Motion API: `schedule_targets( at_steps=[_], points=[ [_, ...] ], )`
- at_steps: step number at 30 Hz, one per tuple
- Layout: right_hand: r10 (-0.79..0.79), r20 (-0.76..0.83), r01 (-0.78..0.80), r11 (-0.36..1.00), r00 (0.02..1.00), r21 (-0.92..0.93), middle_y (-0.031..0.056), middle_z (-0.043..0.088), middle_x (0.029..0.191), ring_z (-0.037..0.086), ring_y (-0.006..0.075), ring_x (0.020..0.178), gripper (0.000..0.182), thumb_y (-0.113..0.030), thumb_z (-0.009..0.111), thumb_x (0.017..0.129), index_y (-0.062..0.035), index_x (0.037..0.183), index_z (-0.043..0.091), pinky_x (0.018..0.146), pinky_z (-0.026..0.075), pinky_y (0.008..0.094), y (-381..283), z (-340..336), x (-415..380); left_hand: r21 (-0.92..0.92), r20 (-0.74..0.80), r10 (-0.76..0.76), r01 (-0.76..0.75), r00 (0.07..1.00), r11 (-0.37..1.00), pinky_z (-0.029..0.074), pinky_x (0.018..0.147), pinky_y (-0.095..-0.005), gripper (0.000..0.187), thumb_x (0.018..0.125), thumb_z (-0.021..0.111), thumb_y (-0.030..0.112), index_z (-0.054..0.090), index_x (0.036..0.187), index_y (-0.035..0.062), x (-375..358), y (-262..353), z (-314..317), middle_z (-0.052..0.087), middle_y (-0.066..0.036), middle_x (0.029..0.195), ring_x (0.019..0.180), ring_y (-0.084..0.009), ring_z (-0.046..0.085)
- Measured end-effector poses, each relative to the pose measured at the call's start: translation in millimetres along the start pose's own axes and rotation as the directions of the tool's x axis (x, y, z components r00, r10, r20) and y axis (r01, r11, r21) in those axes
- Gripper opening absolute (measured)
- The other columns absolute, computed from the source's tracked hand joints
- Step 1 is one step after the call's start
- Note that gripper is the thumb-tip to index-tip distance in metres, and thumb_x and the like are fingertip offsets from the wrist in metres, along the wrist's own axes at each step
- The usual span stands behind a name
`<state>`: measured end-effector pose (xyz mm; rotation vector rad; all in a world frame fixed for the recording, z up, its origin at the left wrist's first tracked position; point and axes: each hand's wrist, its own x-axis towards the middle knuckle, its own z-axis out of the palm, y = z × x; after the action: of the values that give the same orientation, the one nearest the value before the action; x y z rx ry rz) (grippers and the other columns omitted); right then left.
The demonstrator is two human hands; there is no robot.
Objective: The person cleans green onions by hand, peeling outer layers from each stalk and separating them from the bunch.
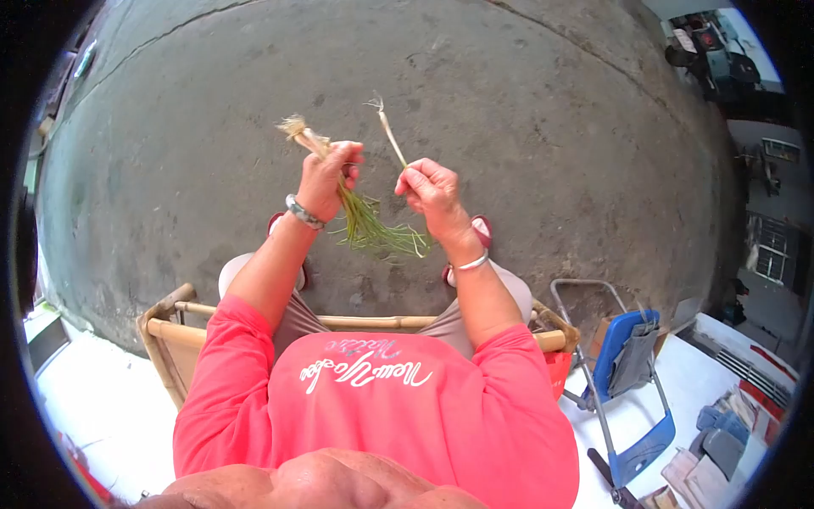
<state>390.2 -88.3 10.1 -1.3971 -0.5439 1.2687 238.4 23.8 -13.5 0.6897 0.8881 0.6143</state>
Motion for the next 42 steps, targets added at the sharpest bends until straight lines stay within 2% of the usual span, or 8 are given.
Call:
schedule_targets(
  at_steps=[9, 17, 19, 20, 26, 27, 29, 42],
  points=[
    [-0.023, 0.081, 0.03, 0.996, 0.996, -0.08, 0.0, 0.058, 0.067, 0.04, 0.0019, 0.05, 0.015, -0.012, 0.051, 0.09, -0.0046, 0.079, 0.058, 0.044, 0.031, 0.0176, 8, 7, -4, 0.102, 0.18, -0.009, -0.009, 0.984, 0.995, 0.041, 0.049, -0.0177, 0.015, 0.085, 0.062, 0.009, 0.061, 0.097, -0.0003, -9, -6, 11, 0.059, 0.001, 0.073, 0.058, -0.0054, 0.054],
    [0.109, 0.186, -0.095, 0.992, 0.977, -0.08, -0.0014, 0.056, 0.064, 0.04, 0.0021, 0.051, 0.019, -0.019, 0.052, 0.09, -0.0066, 0.077, 0.058, 0.045, 0.031, 0.017, -2, 3, -7, 0.042, 0.165, 0.016, -0.023, 0.986, 0.999, 0.039, 0.047, -0.0206, 0.007, 0.084, 0.063, 0.01, 0.061, 0.081, 0.0035, -4, 0, 5, 0.056, 0.0, 0.065, 0.053, -0.0074, 0.051],
    [0.122, 0.176, -0.103, 0.988, 0.977, -0.114, -0.0016, 0.056, 0.064, 0.041, 0.0022, 0.051, 0.02, -0.02, 0.052, 0.089, -0.0068, 0.075, 0.058, 0.045, 0.032, 0.0173, -2, 6, -10, 0.115, 0.122, 0.042, -0.056, 0.992, 0.992, 0.037, 0.046, -0.0217, 0.011, 0.084, 0.063, 0.011, 0.06, 0.076, 0.0037, -3, 3, 6, 0.054, 0.0, 0.062, 0.052, -0.0077, 0.049],
    [0.124, 0.157, -0.1, 0.983, 0.98, -0.152, -0.0018, 0.055, 0.064, 0.041, 0.0023, 0.051, 0.021, -0.021, 0.053, 0.089, -0.0069, 0.074, 0.058, 0.045, 0.032, 0.0175, -5, 6, -9, 0.332, 0.147, 0.106, -0.15, 0.983, 0.931, 0.035, 0.045, -0.0226, 0.016, 0.084, 0.063, 0.011, 0.058, 0.07, 0.0041, 1, 2, 1, 0.052, 0.0, 0.059, 0.05, -0.0079, 0.048],
    [0.04, 0.138, -0.004, 0.968, 0.99, -0.251, -0.002, 0.055, 0.064, 0.045, 0.005, 0.055, 0.017, -0.017, 0.055, 0.086, -0.0045, 0.075, 0.058, 0.049, 0.038, 0.022, 13, 6, -7, 0.261, 0.194, 0.083, -0.133, 0.977, 0.956, 0.034, 0.043, -0.0222, 0.019, 0.082, 0.062, 0.009, 0.057, 0.063, 0.0053, -7, -13, 9, 0.052, 0.001, 0.057, 0.049, -0.0065, 0.048],
    [0.021, 0.128, 0.014, 0.965, 0.992, -0.264, -0.002, 0.055, 0.064, 0.045, 0.005, 0.055, 0.017, -0.017, 0.055, 0.086, -0.0045, 0.075, 0.058, 0.049, 0.038, 0.022, 18, 6, -5, 0.251, 0.216, 0.097, -0.151, 0.972, 0.956, 0.034, 0.043, -0.0222, 0.019, 0.082, 0.062, 0.009, 0.057, 0.063, 0.0053, -9, -14, 9, 0.052, 0.001, 0.057, 0.049, -0.0065, 0.048],
    [-0.244, 0.14, 0.28, 0.867, 0.96, -0.412, -0.0002, 0.055, 0.063, 0.047, 0.0073, 0.057, 0.018, -0.015, 0.054, 0.086, -0.0026, 0.074, 0.057, 0.052, 0.04, 0.0249, 25, 5, -2, 0.291, 0.227, 0.094, -0.16, 0.969, 0.943, 0.035, 0.043, -0.0219, 0.017, 0.082, 0.061, 0.009, 0.059, 0.067, 0.0038, -10, -15, 11, 0.053, 0.001, 0.058, 0.049, -0.0065, 0.049],
    [-0.193, 0.158, 0.247, 0.836, 0.968, -0.49, 0.0019, 0.055, 0.063, 0.049, 0.0095, 0.059, 0.019, -0.013, 0.053, 0.086, -0.0021, 0.072, 0.057, 0.055, 0.041, 0.0264, 20, 3, -3, 0.246, 0.235, 0.009, -0.068, 0.972, 0.967, 0.041, 0.046, -0.0209, 0.013, 0.087, 0.055, 0.009, 0.062, 0.087, -0.0011, -9, -12, 4, 0.059, -0.002, 0.068, 0.055, -0.0081, 0.055]
  ],
)
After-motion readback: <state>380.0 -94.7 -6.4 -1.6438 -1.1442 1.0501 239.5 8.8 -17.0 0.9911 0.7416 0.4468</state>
